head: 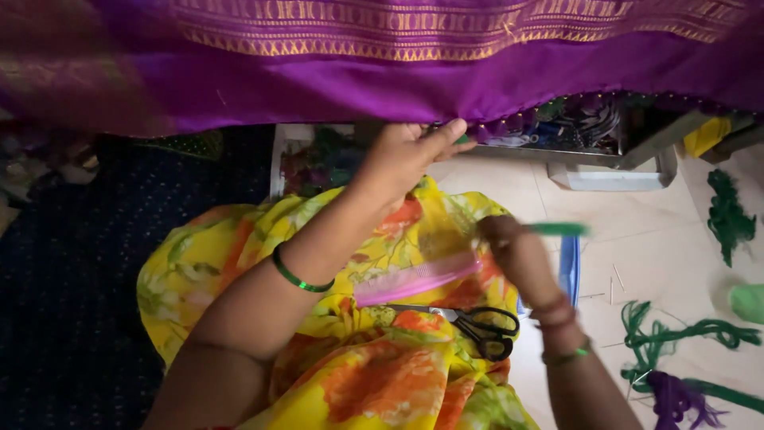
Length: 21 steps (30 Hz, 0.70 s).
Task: Tying decorative thread tassels onto the border of a purple and gold saree.
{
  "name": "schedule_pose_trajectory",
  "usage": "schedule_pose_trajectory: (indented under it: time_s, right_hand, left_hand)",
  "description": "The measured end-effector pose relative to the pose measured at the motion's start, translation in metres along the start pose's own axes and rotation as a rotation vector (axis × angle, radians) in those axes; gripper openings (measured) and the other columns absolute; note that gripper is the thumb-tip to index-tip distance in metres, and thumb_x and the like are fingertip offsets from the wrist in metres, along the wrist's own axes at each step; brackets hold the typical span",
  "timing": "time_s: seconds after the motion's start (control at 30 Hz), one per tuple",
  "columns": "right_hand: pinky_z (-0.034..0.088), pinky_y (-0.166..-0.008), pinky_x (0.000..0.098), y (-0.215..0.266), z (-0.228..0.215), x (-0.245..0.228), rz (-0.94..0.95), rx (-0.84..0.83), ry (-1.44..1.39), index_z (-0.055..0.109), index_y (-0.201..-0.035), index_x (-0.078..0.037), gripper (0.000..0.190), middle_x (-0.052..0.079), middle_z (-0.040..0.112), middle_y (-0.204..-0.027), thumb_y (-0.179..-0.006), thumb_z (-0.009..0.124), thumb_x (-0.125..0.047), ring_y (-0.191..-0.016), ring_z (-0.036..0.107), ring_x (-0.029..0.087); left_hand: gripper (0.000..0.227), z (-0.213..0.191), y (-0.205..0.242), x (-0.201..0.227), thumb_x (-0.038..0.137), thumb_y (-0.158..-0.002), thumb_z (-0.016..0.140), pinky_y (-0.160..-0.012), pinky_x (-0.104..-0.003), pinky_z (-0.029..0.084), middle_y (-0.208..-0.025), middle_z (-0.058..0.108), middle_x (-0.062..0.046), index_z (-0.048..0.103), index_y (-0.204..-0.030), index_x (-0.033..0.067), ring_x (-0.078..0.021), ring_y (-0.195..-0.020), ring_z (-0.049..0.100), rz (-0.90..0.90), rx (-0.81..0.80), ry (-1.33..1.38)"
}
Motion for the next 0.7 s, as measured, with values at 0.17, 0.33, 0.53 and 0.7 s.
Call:
schedule_pose_trajectory:
  time_s: [0.17, 0.33, 0.53, 0.7]
  right_hand:
    - [0.056, -0.089, 0.0455, 0.007, 0.029, -0.056, -0.132, -0.024, 0.058, 0.071, -0.105, -0.008, 0.030, 0.014, 0.071, -0.113, -0.075, 0.069, -0.003, -0.103, 0.066, 0.037]
    - [0.053, -0.089, 0.0467, 0.053, 0.017, -0.059, -0.037, -0.063, 0.082, 0.071, -0.114, -0.008, 0.033, 0.014, 0.066, -0.113, -0.081, 0.071, -0.007, -0.107, 0.059, 0.038]
    - [0.053, -0.081, 0.0412, 0.099, 0.004, -0.088, -0.121, -0.327, -0.003, 0.066, -0.116, -0.005, 0.037, 0.015, 0.066, -0.112, -0.082, 0.075, -0.016, -0.097, 0.062, 0.035]
    - [0.055, -0.083, 0.0420, 0.135, 0.003, -0.052, -0.049, -0.456, -0.007, 0.056, -0.126, -0.002, 0.053, 0.018, 0.065, -0.113, -0.075, 0.071, -0.006, -0.100, 0.064, 0.037]
  left_hand:
    - [0.022, 0.011, 0.009, -0.013, 0.016, -0.106, 0.062, -0.096, -0.033, 0.057, -0.108, 0.073, -0.007, 0.067, -0.113, -0.0040, -0.0203, -0.105, 0.073, 0.169, -0.019, 0.171]
    - [0.023, 0.005, 0.017, 0.002, 0.019, -0.106, 0.062, -0.093, -0.030, 0.057, -0.102, 0.077, -0.004, 0.071, -0.111, -0.0017, -0.0157, -0.100, 0.074, 0.214, -0.007, 0.056]
    - [0.022, -0.012, 0.023, 0.022, 0.023, -0.102, 0.071, -0.078, -0.027, 0.047, -0.090, 0.066, 0.004, 0.073, -0.103, 0.0008, -0.0105, -0.088, 0.057, 0.193, 0.047, -0.088]
    - [0.035, -0.011, 0.029, 0.042, 0.036, -0.103, 0.067, -0.087, -0.029, 0.059, -0.069, 0.058, 0.005, 0.056, -0.075, 0.0168, -0.0251, -0.103, 0.080, 0.124, -0.113, 0.278]
Point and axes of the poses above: each hand's wrist, its own y-axis away from the middle knuckle, its own z-axis out of the palm, x = y × z, the point moved 7 cm from there along -y, towards the middle knuckle
